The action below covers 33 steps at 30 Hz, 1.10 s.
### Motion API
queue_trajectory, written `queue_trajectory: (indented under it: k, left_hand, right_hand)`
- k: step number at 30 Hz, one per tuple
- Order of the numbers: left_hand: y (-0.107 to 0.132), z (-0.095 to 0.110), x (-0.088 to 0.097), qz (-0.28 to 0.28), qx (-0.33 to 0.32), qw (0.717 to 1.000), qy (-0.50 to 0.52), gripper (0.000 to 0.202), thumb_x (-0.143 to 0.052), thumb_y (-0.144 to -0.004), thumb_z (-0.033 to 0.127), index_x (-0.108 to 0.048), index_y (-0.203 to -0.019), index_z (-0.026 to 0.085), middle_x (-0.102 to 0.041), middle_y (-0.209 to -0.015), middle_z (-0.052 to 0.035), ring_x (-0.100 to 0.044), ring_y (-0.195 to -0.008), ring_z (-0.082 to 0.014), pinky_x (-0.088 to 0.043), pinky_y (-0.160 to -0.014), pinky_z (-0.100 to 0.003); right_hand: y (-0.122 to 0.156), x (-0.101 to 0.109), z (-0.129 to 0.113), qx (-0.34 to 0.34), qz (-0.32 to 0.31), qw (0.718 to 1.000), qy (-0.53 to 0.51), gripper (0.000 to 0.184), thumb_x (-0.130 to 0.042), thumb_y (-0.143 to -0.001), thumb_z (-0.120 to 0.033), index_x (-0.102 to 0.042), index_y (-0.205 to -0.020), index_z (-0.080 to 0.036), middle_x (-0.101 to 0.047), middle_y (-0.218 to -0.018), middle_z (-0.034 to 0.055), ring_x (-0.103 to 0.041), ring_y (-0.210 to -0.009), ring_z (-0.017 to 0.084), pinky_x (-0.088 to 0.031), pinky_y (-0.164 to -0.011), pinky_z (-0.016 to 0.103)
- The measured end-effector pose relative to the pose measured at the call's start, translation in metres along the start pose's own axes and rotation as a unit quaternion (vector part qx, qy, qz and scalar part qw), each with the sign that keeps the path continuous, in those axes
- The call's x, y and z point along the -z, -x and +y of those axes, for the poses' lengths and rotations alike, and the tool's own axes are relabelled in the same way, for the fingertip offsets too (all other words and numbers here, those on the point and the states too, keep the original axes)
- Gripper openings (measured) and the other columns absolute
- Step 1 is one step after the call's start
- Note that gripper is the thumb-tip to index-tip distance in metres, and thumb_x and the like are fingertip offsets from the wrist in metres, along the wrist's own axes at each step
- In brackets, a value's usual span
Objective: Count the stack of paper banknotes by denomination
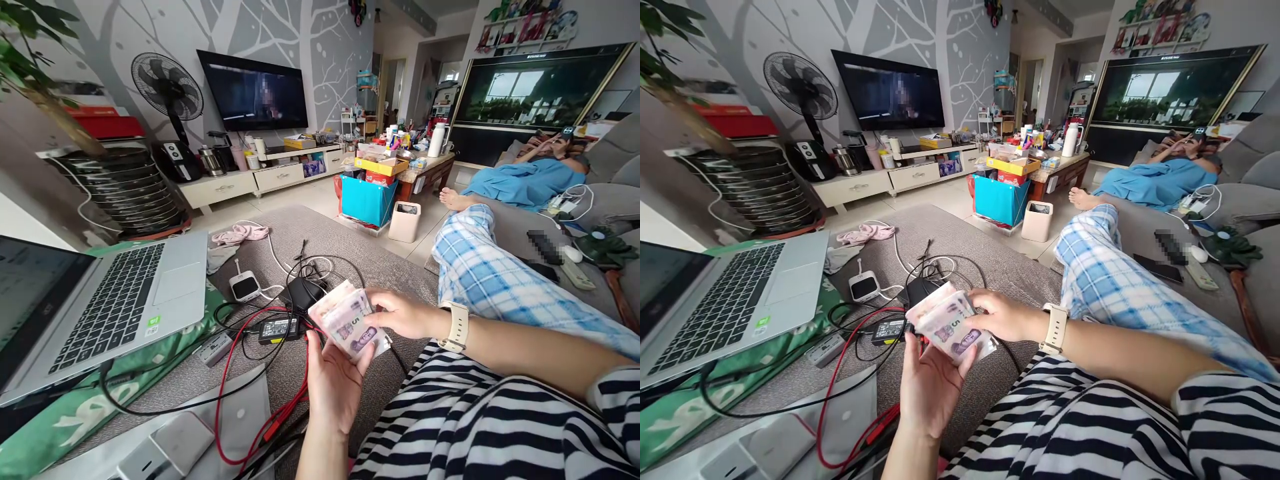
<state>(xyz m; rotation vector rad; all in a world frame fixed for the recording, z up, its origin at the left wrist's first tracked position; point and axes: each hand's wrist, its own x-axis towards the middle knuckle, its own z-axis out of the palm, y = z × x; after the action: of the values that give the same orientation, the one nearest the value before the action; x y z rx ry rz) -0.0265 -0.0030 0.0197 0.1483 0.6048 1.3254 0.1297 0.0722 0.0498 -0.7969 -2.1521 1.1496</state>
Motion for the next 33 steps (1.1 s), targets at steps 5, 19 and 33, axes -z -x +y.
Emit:
queue_trajectory:
  k: [5,19,33]
  left_hand:
    - [0.001,-0.010,0.000,-0.020,-0.031,0.994,-0.105,0.051,-0.065,-0.073,0.034,-0.051,-0.122,0.028,-0.058,-0.124,-0.0071,-0.062,-0.097,-0.0219,-0.052,-0.080,-0.037]
    - [0.000,-0.015,-0.005,0.029,-0.055,0.980,-0.190,0.054,-0.066,-0.064,0.023,-0.052,-0.117,0.022,-0.064,-0.109,-0.0081,-0.065,-0.077,-0.0178,-0.053,-0.059,-0.027]
    - [0.002,-0.026,-0.003,-0.037,0.014,0.914,-0.404,0.056,-0.058,-0.066,0.018,-0.049,-0.121,0.023,-0.058,-0.120,-0.0089,-0.051,-0.111,-0.0251,-0.049,-0.068,-0.028]
  right_hand:
    - [0.005,-0.019,0.013,-0.116,0.074,0.985,-0.106,0.036,-0.055,-0.082,-0.019,-0.051,-0.118,-0.018,-0.062,-0.113,0.0056,-0.056,-0.103,0.020,-0.042,-0.094,0.038]
    - [0.006,-0.028,0.007,-0.119,0.075,0.963,-0.229,0.047,-0.065,-0.065,-0.011,-0.056,-0.111,-0.018,-0.067,-0.104,0.0035,-0.061,-0.095,0.019,-0.045,-0.087,0.034]
    - [0.029,0.011,-0.017,-0.066,0.000,0.992,0.109,0.020,-0.063,-0.074,-0.024,-0.070,-0.085,-0.010,-0.072,-0.083,0.0047,-0.064,-0.077,0.021,-0.047,-0.069,0.027]
